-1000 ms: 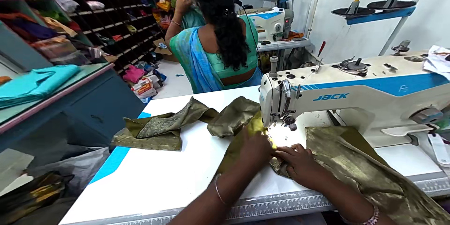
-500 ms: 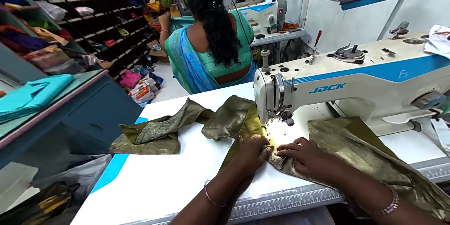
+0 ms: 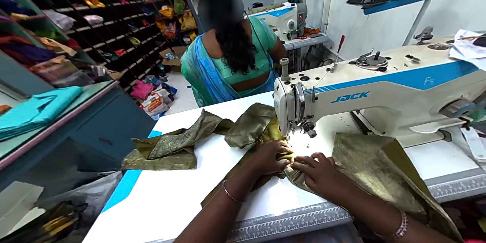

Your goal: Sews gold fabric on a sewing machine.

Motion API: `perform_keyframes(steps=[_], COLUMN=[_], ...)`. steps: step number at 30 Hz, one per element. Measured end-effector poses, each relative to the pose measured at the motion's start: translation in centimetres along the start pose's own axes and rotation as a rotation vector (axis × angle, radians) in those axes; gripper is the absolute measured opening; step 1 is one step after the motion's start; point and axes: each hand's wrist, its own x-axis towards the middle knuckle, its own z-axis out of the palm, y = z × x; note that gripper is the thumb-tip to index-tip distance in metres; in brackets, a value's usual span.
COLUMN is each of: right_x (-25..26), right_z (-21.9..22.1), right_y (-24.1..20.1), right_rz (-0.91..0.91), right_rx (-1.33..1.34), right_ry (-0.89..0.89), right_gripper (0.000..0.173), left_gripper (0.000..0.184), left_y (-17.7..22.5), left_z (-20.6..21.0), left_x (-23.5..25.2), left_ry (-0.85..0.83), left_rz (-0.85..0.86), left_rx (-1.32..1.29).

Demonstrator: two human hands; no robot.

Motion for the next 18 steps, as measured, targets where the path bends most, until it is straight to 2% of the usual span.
perform_keyframes(steps=[4,8,13,18], right_x=[0.4,0.5,0.3,0.4], right_z=[-0.2,-0.7,0.4,0.1], right_y=[-0.5,-0.7,-0.2,-0.5], right_rz=[0.048,0.087,0.023,0.041], right_rx=[0.020,0.026,0.021,0.037], right_ry=[-0.036,-0.111,0.019,-0.004], right_gripper=[0.045,0.044,0.043,0.042], left_gripper=[0.037,0.037,0.035,0.036], left_y=[4.6,7.1,6.4,7.0], left_z=[1.4,2.1,1.6,1.4], left_x=[0.2,0.6,1.1,1.1], left_ry=[-0.023,-0.101,-0.063,-0.058], left_rz=[-0.259,-0.392,-0.379,-0.374], left_rx=[0.243,0.271,0.291,0.361])
